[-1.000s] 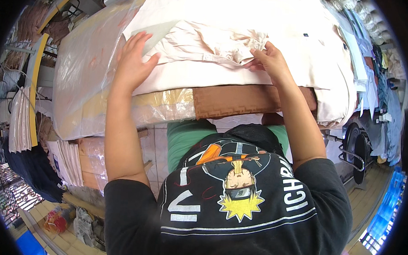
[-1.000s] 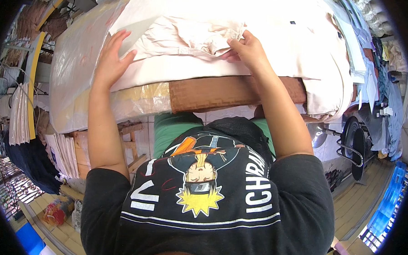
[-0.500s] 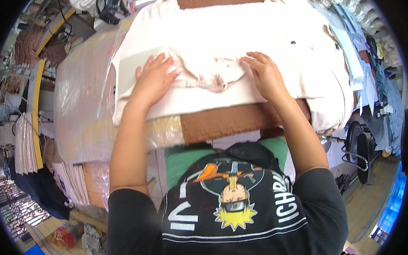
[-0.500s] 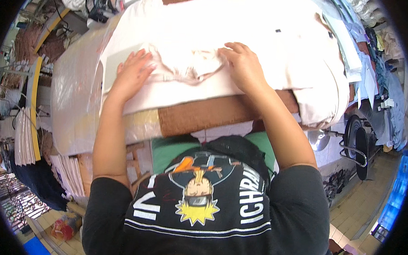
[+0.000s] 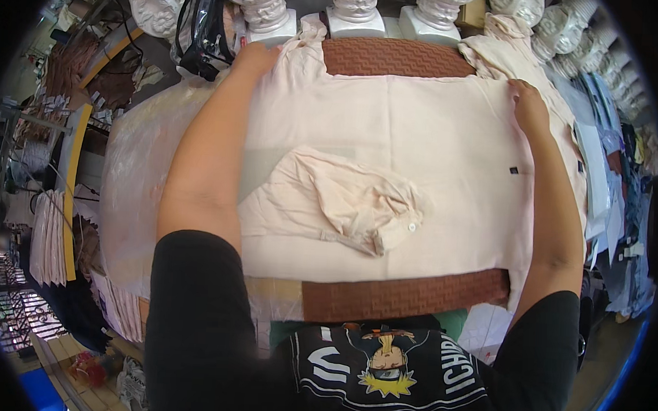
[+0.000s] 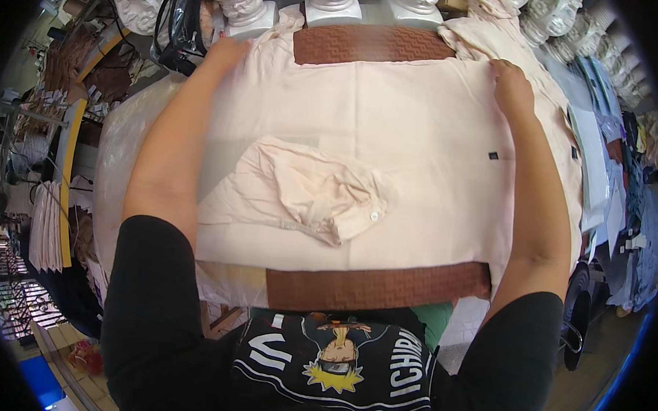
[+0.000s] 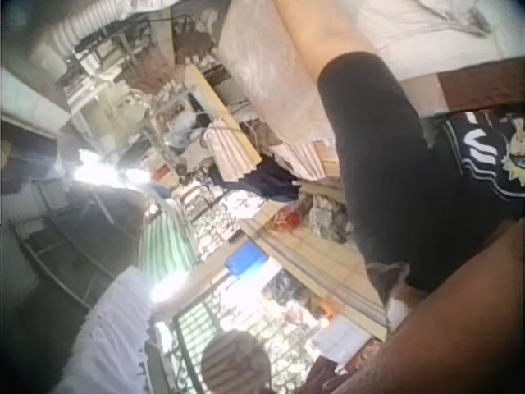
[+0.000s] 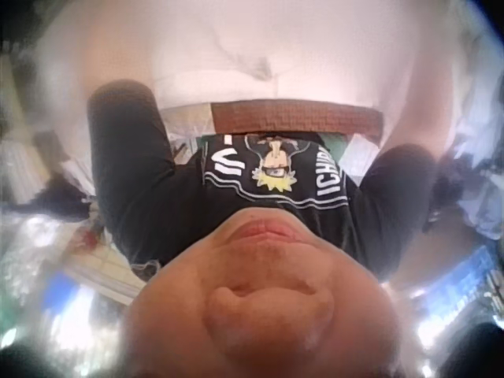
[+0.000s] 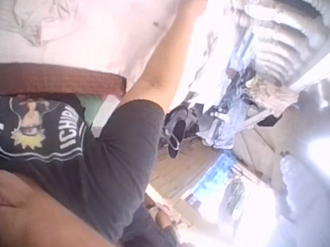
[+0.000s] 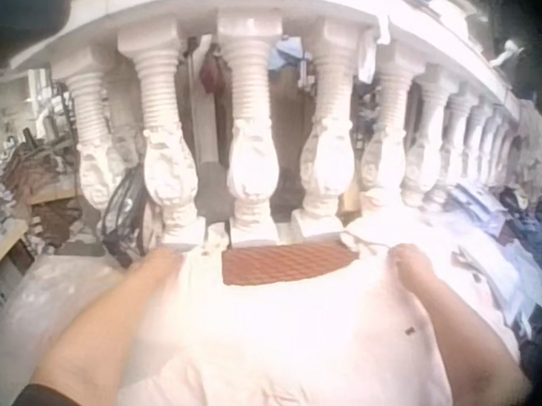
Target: The person folds a shirt using a cardboard guide and places the folded item onto a stack.
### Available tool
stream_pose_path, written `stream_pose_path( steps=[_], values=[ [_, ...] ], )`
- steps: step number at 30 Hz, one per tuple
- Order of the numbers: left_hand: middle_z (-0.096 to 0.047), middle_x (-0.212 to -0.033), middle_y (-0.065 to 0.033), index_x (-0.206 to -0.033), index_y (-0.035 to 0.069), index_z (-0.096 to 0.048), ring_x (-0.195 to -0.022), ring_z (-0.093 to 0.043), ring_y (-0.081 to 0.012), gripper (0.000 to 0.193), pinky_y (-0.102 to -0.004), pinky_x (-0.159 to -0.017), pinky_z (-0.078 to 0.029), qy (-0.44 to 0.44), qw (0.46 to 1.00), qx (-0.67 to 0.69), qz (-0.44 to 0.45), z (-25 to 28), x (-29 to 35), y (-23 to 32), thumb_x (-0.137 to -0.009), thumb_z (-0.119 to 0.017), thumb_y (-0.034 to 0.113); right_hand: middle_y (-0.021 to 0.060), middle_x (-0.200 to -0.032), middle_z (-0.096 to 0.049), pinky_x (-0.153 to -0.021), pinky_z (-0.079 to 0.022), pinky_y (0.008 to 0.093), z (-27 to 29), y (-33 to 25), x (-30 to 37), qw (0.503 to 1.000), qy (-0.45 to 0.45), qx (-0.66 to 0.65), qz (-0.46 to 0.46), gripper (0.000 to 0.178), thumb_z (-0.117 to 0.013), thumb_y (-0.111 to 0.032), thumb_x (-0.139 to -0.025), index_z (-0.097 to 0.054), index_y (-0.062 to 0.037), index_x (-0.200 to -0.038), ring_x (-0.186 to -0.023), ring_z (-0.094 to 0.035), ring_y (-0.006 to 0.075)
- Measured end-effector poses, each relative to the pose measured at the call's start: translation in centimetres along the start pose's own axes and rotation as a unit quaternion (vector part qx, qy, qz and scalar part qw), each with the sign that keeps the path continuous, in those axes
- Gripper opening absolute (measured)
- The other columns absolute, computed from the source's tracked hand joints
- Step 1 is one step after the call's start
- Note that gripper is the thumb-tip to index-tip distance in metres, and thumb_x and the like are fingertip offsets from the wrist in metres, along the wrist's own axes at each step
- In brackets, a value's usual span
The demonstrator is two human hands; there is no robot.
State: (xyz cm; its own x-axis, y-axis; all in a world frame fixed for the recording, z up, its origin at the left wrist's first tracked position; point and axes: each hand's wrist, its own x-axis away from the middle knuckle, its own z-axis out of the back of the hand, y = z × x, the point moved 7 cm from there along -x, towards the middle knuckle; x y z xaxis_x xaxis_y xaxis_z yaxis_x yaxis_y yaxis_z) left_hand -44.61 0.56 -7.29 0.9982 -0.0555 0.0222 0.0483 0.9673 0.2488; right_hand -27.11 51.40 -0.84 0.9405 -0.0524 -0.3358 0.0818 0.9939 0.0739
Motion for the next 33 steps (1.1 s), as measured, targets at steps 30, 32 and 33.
stream_pose_path(
  steps=[30,32,33],
  values=[
    [-0.057,-0.119,-0.0075,-0.119,0.003,-0.053,-0.109,-0.054,-0.0193,0.048,-0.0339,-0.095,-0.043,0.213,0.68,0.694,-0.101,10.4,36.3,-8.6,-0.073,-0.066,-0.002,0.0071,-0.102,-0.066,-0.087,-0.044,0.0275,8.8,5.8,22.6,0.971,0.124,-0.172,-0.112,0.02,-0.059,-0.015,-0.09,-0.064,-0.0036,-0.105,-0.095,-0.059,0.0139],
    [-0.057,-0.114,-0.0037,-0.113,0.005,-0.055,-0.105,-0.054,-0.0138,0.042,-0.0288,-0.093,-0.042,0.125,0.829,0.542,-0.059,5.0,41.4,-12.7,-0.074,-0.066,-0.006,0.0085,-0.098,-0.066,-0.086,-0.046,0.0292,5.8,4.6,26.2,0.953,0.102,-0.246,-0.147,0.016,-0.059,-0.01,-0.088,-0.064,-0.0032,-0.101,-0.093,-0.061,0.0175],
    [-0.057,-0.111,-0.0018,-0.112,0.006,-0.056,-0.103,-0.054,-0.012,0.041,-0.0267,-0.092,-0.041,0.095,0.855,0.509,-0.03,3.8,42.6,-12.0,-0.074,-0.068,-0.005,0.0093,-0.097,-0.066,-0.085,-0.046,0.0301,5.6,3.9,27.0,0.955,0.104,-0.239,-0.142,0.016,-0.059,-0.01,-0.087,-0.065,-0.0038,-0.101,-0.093,-0.061,0.0192]
  ],
)
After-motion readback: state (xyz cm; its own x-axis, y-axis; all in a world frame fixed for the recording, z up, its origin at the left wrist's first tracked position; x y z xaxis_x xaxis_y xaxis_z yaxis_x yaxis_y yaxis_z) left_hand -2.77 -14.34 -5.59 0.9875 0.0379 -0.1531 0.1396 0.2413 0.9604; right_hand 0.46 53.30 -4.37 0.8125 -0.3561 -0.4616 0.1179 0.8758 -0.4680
